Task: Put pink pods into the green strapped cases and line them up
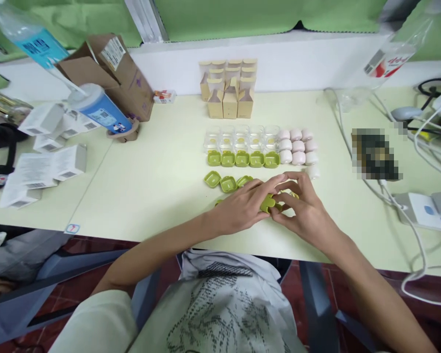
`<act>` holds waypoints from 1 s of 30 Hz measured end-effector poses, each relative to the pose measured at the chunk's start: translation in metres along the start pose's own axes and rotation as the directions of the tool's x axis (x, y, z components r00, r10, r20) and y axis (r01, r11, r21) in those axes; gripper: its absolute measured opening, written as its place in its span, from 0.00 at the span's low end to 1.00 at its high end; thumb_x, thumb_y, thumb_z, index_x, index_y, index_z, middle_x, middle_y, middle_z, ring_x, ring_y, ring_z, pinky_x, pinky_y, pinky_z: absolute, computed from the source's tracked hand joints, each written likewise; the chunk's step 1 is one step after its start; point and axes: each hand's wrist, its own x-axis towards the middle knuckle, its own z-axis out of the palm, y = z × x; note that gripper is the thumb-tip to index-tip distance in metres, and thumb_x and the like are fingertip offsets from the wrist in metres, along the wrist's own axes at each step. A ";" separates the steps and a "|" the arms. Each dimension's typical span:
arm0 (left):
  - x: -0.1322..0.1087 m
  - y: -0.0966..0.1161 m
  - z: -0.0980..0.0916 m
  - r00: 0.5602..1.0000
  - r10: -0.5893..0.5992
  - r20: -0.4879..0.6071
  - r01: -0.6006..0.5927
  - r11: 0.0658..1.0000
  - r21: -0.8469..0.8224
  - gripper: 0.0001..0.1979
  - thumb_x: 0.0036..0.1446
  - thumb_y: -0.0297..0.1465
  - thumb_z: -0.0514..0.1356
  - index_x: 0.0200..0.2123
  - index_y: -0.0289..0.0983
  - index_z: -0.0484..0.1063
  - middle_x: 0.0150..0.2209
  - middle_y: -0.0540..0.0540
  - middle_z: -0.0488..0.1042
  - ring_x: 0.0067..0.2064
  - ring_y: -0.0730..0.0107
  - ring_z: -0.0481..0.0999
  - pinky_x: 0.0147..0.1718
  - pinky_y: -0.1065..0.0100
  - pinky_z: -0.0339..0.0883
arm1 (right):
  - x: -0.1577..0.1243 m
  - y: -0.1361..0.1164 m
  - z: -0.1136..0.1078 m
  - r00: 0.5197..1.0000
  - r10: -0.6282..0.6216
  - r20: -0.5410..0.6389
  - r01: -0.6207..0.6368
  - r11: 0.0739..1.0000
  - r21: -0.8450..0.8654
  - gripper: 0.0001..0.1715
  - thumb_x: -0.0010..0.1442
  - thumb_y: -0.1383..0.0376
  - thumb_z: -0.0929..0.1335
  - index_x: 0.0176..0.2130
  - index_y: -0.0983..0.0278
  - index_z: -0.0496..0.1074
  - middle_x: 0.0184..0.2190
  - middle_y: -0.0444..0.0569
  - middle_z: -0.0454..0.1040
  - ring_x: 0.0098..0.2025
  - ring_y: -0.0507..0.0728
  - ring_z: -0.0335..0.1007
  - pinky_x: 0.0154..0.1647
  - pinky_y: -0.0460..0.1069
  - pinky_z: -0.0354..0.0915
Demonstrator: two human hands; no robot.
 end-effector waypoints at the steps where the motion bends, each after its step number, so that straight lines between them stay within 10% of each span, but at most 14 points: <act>1: 0.001 -0.001 0.000 1.000 0.002 0.023 -0.002 1.000 0.005 0.47 0.76 0.33 0.58 0.80 0.41 0.24 0.70 0.31 0.70 0.68 0.49 0.75 0.67 0.44 0.74 | 0.000 0.001 0.000 1.000 0.009 0.002 -0.009 1.000 0.023 0.02 0.71 0.70 0.70 0.42 0.63 0.75 0.61 0.60 0.61 0.54 0.62 0.79 0.40 0.56 0.87; 7: 0.005 -0.010 0.010 0.997 -0.023 0.078 0.020 0.999 0.039 0.39 0.74 0.32 0.62 0.77 0.36 0.43 0.65 0.32 0.74 0.64 0.51 0.77 0.64 0.48 0.76 | -0.010 0.007 -0.027 0.994 0.109 0.000 -0.108 0.984 0.143 0.01 0.70 0.66 0.73 0.42 0.62 0.77 0.60 0.57 0.61 0.54 0.60 0.81 0.36 0.51 0.88; 16: -0.011 -0.003 -0.006 0.999 -0.026 -0.026 0.032 0.965 0.260 0.27 0.73 0.33 0.63 0.70 0.36 0.62 0.64 0.34 0.77 0.70 0.47 0.72 0.66 0.45 0.72 | -0.028 0.046 -0.054 0.967 0.219 -0.132 -0.243 0.947 -0.209 0.16 0.66 0.54 0.76 0.49 0.59 0.81 0.62 0.60 0.69 0.53 0.67 0.79 0.43 0.63 0.84; 24: -0.101 -0.020 -0.032 0.993 -0.117 -0.014 0.118 0.977 0.176 0.28 0.70 0.34 0.67 0.69 0.38 0.66 0.62 0.35 0.78 0.63 0.53 0.77 0.63 0.48 0.77 | -0.002 -0.019 -0.003 0.988 -0.134 -0.071 0.135 0.991 0.006 0.11 0.71 0.71 0.70 0.53 0.61 0.77 0.45 0.53 0.84 0.46 0.59 0.81 0.47 0.55 0.79; 30: -0.097 -0.017 -0.021 0.980 -0.106 -0.167 0.137 0.973 0.187 0.35 0.70 0.33 0.67 0.75 0.42 0.61 0.50 0.39 0.77 0.51 0.59 0.79 0.51 0.57 0.82 | 0.026 -0.059 0.053 0.976 -0.214 -0.034 0.212 0.975 -0.066 0.08 0.74 0.71 0.68 0.43 0.64 0.78 0.37 0.48 0.84 0.36 0.56 0.77 0.33 0.51 0.70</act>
